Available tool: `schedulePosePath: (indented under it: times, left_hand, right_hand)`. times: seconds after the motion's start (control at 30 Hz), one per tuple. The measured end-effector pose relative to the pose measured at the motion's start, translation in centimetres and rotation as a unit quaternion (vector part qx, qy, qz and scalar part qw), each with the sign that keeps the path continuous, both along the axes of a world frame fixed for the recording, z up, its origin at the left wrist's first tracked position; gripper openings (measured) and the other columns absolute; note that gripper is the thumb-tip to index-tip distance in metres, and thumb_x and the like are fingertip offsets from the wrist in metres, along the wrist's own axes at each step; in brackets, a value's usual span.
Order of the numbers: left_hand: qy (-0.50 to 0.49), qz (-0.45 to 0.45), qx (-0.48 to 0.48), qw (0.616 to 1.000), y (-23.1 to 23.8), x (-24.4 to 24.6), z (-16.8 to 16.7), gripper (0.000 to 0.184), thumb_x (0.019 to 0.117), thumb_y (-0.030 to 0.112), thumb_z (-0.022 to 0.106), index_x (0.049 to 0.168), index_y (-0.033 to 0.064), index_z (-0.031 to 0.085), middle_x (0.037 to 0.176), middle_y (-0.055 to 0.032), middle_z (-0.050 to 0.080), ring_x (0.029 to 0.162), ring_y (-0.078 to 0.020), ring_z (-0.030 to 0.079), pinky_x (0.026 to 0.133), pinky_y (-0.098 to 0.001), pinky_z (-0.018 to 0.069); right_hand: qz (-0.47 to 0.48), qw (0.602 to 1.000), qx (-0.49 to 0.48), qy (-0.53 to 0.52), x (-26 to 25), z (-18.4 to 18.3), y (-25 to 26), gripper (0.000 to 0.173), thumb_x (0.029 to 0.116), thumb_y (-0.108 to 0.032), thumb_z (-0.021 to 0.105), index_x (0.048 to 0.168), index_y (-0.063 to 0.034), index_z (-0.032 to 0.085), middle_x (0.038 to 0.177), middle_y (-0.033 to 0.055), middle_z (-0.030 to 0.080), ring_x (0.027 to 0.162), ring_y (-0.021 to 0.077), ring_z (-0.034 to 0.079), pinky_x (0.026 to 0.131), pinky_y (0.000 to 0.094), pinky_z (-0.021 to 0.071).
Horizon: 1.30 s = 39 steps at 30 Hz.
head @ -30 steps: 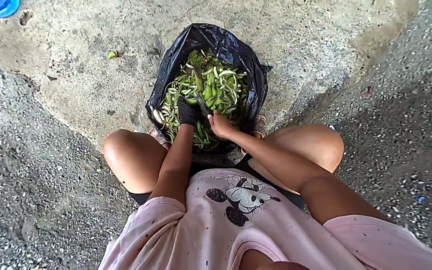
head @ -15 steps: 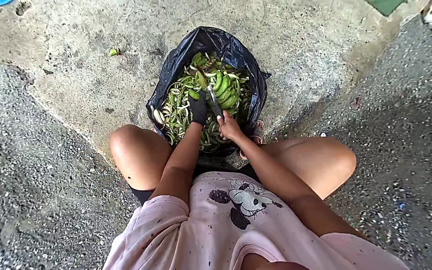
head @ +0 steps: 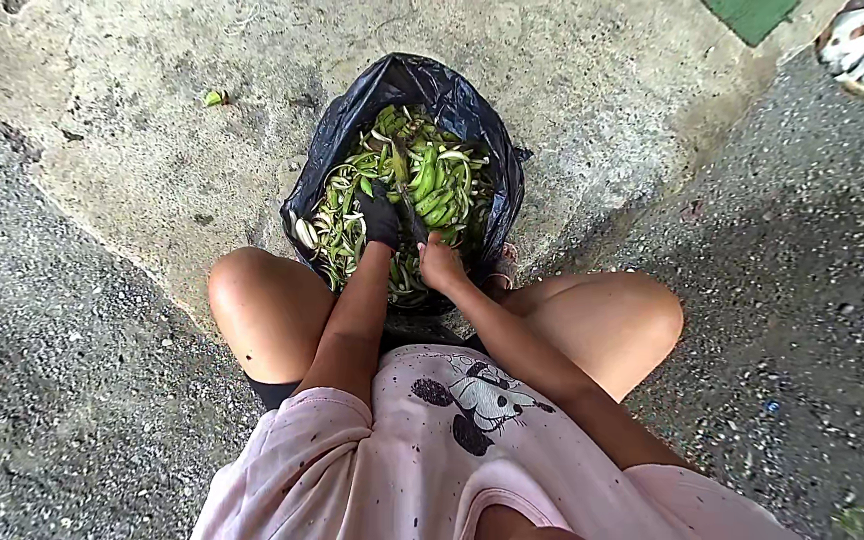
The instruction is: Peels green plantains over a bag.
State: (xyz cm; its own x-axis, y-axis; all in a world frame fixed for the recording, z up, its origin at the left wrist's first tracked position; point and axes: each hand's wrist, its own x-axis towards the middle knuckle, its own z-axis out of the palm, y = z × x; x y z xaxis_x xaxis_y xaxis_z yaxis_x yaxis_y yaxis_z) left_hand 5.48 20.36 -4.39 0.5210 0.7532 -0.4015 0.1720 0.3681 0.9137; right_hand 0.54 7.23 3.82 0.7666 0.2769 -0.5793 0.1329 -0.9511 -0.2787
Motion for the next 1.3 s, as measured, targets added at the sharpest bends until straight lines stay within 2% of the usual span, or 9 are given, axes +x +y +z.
schedulePosePath:
  times: [0.1, 0.17, 0.43, 0.63, 0.7, 0.87, 1.1, 1.2, 1.3]
  left_hand:
    - [0.005, 0.008, -0.01, 1.0, -0.8, 0.3, 0.6, 0.067, 0.1091, 0.04, 0.044, 0.162, 0.0097, 0.017, 0.153, -0.0205, 0.045, 0.138, -0.0271, 0.05, 0.115, -0.0451, 0.0422]
    - [-0.012, 0.009, -0.018, 1.0, -1.2, 0.2, 1.0, 0.066, 0.1094, 0.039, 0.044, 0.161, 0.0093, 0.017, 0.15, -0.0201, 0.047, 0.134, -0.0266, 0.053, 0.112, -0.0444, 0.0452]
    - [-0.067, -0.001, -0.044, 0.997, -0.2, 0.5, -0.6, 0.058, 0.109, 0.035, 0.047, 0.156, 0.0068, 0.027, 0.136, -0.0184, 0.058, 0.12, -0.024, 0.061, 0.103, -0.0426, 0.0516]
    - [-0.037, -0.01, -0.058, 0.998, 0.5, 0.3, -0.8, 0.057, 0.1106, 0.035, 0.041, 0.159, 0.0089, 0.024, 0.144, -0.018, 0.054, 0.127, -0.0256, 0.057, 0.106, -0.0456, 0.0483]
    - [-0.037, -0.013, -0.061, 0.997, 0.5, 0.3, -0.5, 0.055, 0.111, 0.035, 0.04, 0.158, 0.0091, 0.027, 0.143, -0.0169, 0.054, 0.126, -0.0241, 0.057, 0.106, -0.0441, 0.0482]
    - [-0.025, -0.024, -0.066, 0.997, 0.9, 0.4, -0.9, 0.055, 0.1108, 0.036, 0.041, 0.157, 0.0085, 0.029, 0.141, -0.0181, 0.056, 0.124, -0.0256, 0.058, 0.104, -0.0456, 0.049]
    - [-0.014, -0.029, -0.079, 0.996, 0.8, 0.3, -1.3, 0.052, 0.1108, 0.038, 0.04, 0.152, 0.0077, 0.036, 0.135, -0.0172, 0.059, 0.118, -0.0254, 0.062, 0.099, -0.0462, 0.0524]
    - [-0.011, -0.034, -0.094, 0.995, 0.6, 0.2, -0.7, 0.052, 0.1112, 0.039, 0.038, 0.153, 0.0082, 0.036, 0.14, -0.0179, 0.056, 0.123, -0.0263, 0.059, 0.102, -0.047, 0.0505]
    - [-0.027, -0.024, -0.115, 0.993, 0.7, 0.3, -1.1, 0.05, 0.1116, 0.039, 0.037, 0.151, 0.0078, 0.039, 0.135, -0.017, 0.058, 0.116, -0.0249, 0.061, 0.097, -0.0456, 0.0527]
  right_hand:
    - [-0.036, 0.998, 0.042, 0.041, -0.6, -0.7, 0.9, 0.044, 0.1126, -0.031, 0.036, 0.142, 0.0016, 0.037, 0.113, 0.0281, 0.067, 0.109, 0.0441, 0.069, 0.09, 0.0585, 0.0555]
    - [-0.052, 0.996, 0.06, 0.046, -0.4, -1.3, 1.0, 0.042, 0.1128, -0.03, 0.036, 0.14, 0.0016, 0.036, 0.111, 0.0287, 0.067, 0.107, 0.0444, 0.069, 0.088, 0.0585, 0.0557]
    - [-0.057, 0.996, 0.069, 0.023, 1.0, -2.5, -0.1, 0.043, 0.1126, -0.034, 0.037, 0.138, -0.0002, 0.04, 0.106, 0.0284, 0.068, 0.101, 0.0451, 0.07, 0.083, 0.0596, 0.0561]
    - [-0.04, 0.998, 0.055, 0.011, 1.2, -2.3, -0.2, 0.045, 0.112, -0.037, 0.038, 0.137, -0.0006, 0.042, 0.109, 0.0279, 0.067, 0.104, 0.0454, 0.069, 0.084, 0.0611, 0.0553]
    - [-0.033, 0.998, 0.05, 0.016, 1.5, -2.3, -0.2, 0.045, 0.1122, -0.037, 0.037, 0.137, -0.0004, 0.043, 0.108, 0.0276, 0.067, 0.102, 0.0447, 0.07, 0.082, 0.0595, 0.0559]
    - [-0.007, 1.0, 0.006, 0.012, 2.0, -2.0, 0.4, 0.044, 0.1125, -0.036, 0.036, 0.137, -0.0002, 0.043, 0.112, 0.0257, 0.069, 0.11, 0.042, 0.069, 0.09, 0.0575, 0.0556]
    - [0.004, 1.0, 0.002, 0.0, 1.8, -2.3, 0.9, 0.043, 0.1123, -0.035, 0.036, 0.135, 0.0007, 0.043, 0.111, 0.026, 0.068, 0.11, 0.0425, 0.069, 0.09, 0.0575, 0.0558]
    - [-0.005, 1.0, 0.008, 0.013, 2.3, -2.5, 1.1, 0.043, 0.1126, -0.035, 0.035, 0.136, 0.0008, 0.042, 0.11, 0.0267, 0.068, 0.107, 0.0427, 0.07, 0.087, 0.0572, 0.0565]
    - [-0.009, 1.0, 0.018, 0.014, 2.6, -3.0, 1.3, 0.043, 0.1125, -0.034, 0.035, 0.136, 0.0013, 0.041, 0.11, 0.0271, 0.068, 0.106, 0.0436, 0.07, 0.086, 0.0584, 0.0564]
